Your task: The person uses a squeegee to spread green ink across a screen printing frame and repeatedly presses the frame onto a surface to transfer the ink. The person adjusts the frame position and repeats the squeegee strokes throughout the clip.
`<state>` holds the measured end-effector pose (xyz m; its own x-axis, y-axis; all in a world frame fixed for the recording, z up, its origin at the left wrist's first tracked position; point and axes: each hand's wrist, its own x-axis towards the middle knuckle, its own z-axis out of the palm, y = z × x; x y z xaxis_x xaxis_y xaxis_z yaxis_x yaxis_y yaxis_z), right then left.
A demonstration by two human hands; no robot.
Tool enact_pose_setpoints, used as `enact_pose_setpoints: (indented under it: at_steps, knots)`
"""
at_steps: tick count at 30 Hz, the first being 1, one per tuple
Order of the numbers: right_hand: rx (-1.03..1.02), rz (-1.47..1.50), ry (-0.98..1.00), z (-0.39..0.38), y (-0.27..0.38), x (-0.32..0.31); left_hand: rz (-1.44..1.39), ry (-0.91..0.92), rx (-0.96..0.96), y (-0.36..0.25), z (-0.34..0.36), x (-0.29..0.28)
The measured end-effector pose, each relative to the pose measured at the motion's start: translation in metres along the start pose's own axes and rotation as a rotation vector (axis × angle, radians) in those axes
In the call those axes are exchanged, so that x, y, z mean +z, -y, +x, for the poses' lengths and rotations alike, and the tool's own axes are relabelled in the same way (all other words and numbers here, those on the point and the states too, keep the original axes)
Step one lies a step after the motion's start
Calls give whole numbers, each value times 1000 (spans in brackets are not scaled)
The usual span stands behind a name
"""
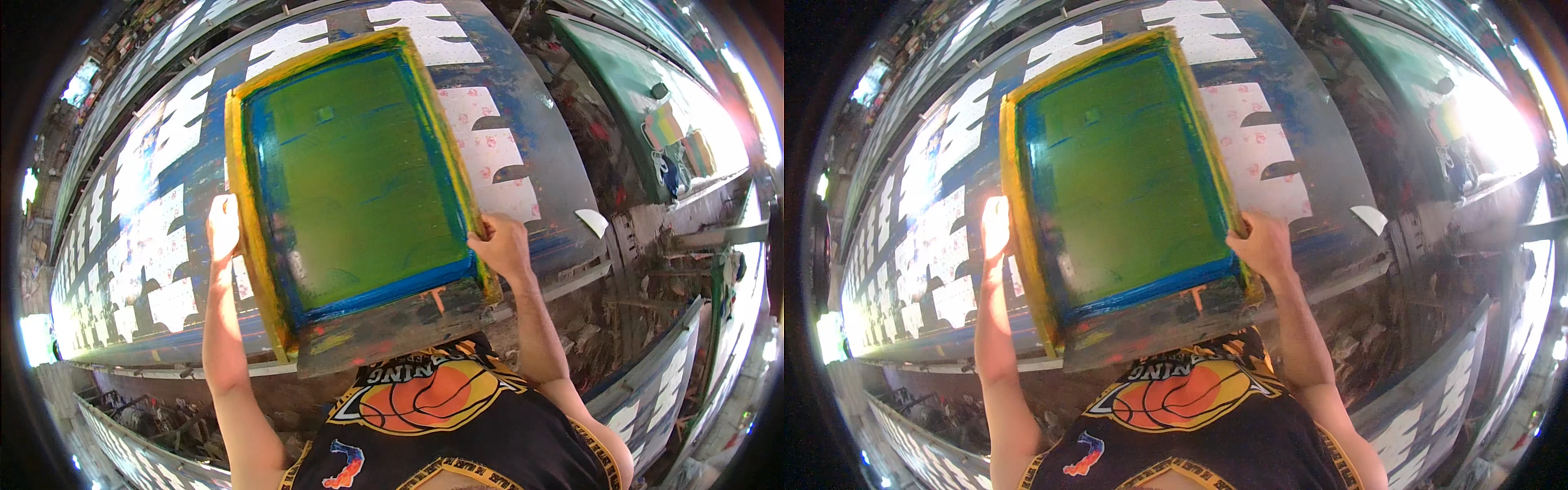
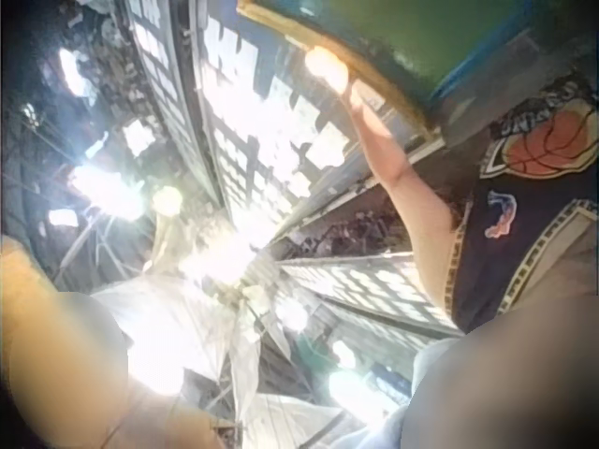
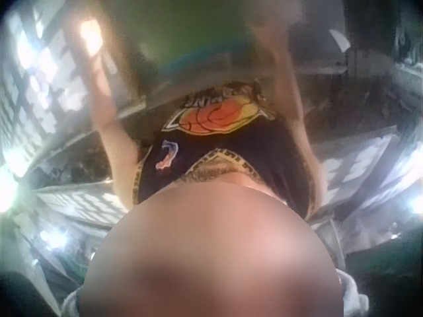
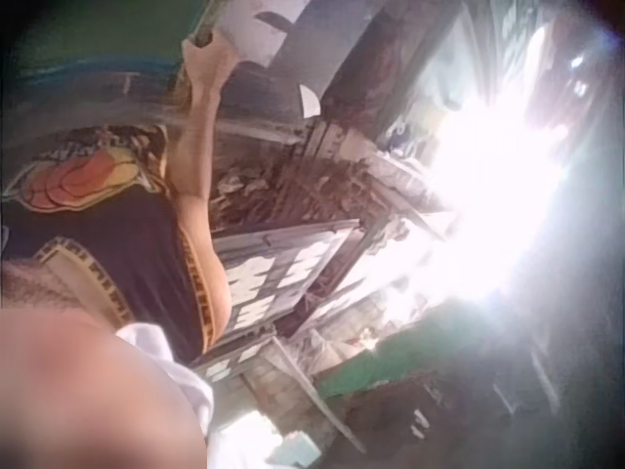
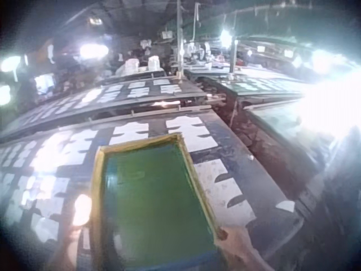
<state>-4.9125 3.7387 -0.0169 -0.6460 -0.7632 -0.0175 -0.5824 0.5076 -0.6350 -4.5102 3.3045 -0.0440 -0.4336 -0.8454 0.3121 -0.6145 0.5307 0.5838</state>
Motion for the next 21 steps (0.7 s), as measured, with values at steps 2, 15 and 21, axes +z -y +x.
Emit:
enact_pose_setpoints:
  at_steps: [2, 15, 21]
  knots:
    - [-25, -1, -44, 12, -40, -26, 8, 26, -164, -46, 1, 38]
    - [68, -8, -51, 31, -223, -124, 65, -86, -216, -216, -35, 190]
    - [87, 39, -22, 34, -249, -121, 121, -64, -256, -232, -36, 202]
